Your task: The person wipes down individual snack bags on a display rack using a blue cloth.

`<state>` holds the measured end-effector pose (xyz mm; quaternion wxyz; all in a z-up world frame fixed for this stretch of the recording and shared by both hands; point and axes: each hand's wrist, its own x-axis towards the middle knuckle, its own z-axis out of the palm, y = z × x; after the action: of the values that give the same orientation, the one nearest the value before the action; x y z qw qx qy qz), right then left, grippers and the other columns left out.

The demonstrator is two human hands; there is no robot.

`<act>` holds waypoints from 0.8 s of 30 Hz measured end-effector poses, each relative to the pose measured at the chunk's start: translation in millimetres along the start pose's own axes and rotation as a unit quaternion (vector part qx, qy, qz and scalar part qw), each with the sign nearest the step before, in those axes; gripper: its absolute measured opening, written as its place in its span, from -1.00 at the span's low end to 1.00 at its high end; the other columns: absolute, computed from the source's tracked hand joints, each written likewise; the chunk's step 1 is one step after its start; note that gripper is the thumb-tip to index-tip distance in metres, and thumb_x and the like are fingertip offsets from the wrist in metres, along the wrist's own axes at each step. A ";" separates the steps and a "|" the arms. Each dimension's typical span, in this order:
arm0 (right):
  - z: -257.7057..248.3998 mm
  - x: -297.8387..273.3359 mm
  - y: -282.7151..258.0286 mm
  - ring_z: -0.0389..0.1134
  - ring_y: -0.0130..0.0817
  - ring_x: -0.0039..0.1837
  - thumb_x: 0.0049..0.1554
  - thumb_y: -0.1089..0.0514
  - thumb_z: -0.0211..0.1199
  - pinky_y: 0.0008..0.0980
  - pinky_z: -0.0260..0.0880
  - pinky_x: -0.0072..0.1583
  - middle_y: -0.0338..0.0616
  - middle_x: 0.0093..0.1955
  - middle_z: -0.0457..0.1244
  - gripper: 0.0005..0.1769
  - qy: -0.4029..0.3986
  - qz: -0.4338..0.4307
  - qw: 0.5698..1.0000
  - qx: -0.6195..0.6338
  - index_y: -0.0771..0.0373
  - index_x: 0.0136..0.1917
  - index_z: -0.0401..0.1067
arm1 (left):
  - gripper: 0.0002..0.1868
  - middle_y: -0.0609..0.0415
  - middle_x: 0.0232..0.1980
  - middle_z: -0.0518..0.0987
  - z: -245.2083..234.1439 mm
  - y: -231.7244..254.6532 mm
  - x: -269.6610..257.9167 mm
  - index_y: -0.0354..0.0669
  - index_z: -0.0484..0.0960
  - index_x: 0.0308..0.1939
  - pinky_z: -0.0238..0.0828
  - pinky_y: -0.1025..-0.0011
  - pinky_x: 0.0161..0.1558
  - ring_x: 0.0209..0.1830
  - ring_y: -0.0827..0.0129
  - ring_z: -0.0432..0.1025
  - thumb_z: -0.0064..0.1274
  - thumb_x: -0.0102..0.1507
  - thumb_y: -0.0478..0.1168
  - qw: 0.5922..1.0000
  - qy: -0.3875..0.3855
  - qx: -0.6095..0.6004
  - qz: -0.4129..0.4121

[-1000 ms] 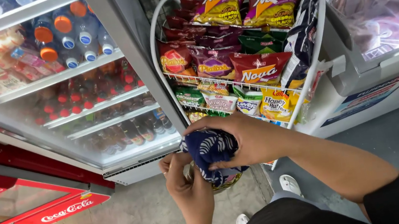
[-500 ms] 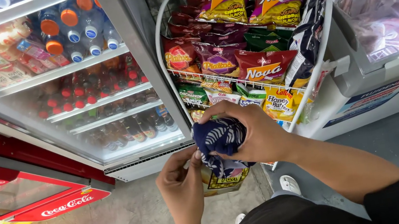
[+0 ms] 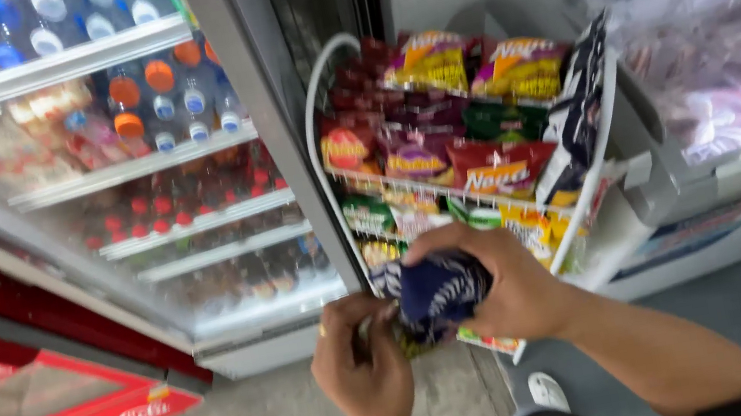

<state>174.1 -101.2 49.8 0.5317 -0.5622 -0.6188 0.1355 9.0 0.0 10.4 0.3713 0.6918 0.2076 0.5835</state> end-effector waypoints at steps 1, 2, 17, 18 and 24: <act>-0.7 -2.8 0.2 0.47 -0.34 0.18 -0.21 0.29 0.59 -0.36 0.45 0.24 -0.15 0.16 0.37 -0.24 0.002 -0.012 1.000 -0.009 0.22 0.26 0.41 | -0.78 0.06 -0.24 0.62 -2.1 1.8 -1.4 -0.24 0.57 -0.31 0.35 0.50 -0.30 -0.34 0.41 0.47 0.05 0.12 -0.61 1.000 0.006 0.005 0.000; -1.5 -4.5 -0.4 0.47 -0.34 0.18 -0.21 0.29 0.59 -0.36 0.45 0.24 -0.15 0.16 0.37 -0.24 0.004 -0.010 1.000 -0.007 0.22 0.26 0.41 | -0.78 0.06 -0.24 0.62 -4.2 2.8 -0.9 -0.24 0.57 -0.31 0.35 0.50 -0.30 -0.34 0.41 0.47 0.05 0.12 -0.61 1.000 0.002 0.007 -0.001; -13.1 -41.7 83.2 0.35 -0.30 0.25 -0.14 0.16 0.58 -0.26 0.42 0.26 -0.13 0.27 0.27 -0.14 0.177 0.177 0.959 0.133 0.19 0.39 0.28 | -0.74 0.13 -0.04 0.49 -68.1 -43.8 7.0 -0.27 0.42 0.04 0.35 0.53 0.05 -0.12 0.51 0.33 -0.03 0.59 -0.10 0.965 0.247 -0.089 0.016; -3.7 -45.7 88.1 0.33 -0.30 0.26 -0.13 0.14 0.58 -0.24 0.40 0.27 -0.12 0.29 0.26 -0.06 0.223 0.203 0.924 0.235 0.17 0.45 0.24 | -0.78 0.12 -0.01 0.48 -62.7 -47.3 3.2 -0.26 0.40 0.08 0.34 0.50 0.14 -0.02 0.50 0.33 -0.05 0.60 -0.14 0.963 0.237 -0.130 -0.019; 46.2 -21.4 18.4 0.16 -0.26 0.51 -0.13 0.10 0.62 -0.24 0.21 0.45 -0.08 0.51 0.14 0.19 0.053 0.055 0.965 0.252 0.17 0.63 0.04 | -0.80 0.09 0.00 0.43 -2.4 -42.6 -13.5 -0.19 0.31 0.06 0.41 0.40 0.03 -0.06 0.41 0.39 -0.14 0.53 -0.13 0.935 0.227 -0.236 -0.138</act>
<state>142.5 -93.2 6.6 0.6803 -0.4497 -0.5031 0.2863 9.8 18.1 -30.5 0.5439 0.3976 0.2364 0.7002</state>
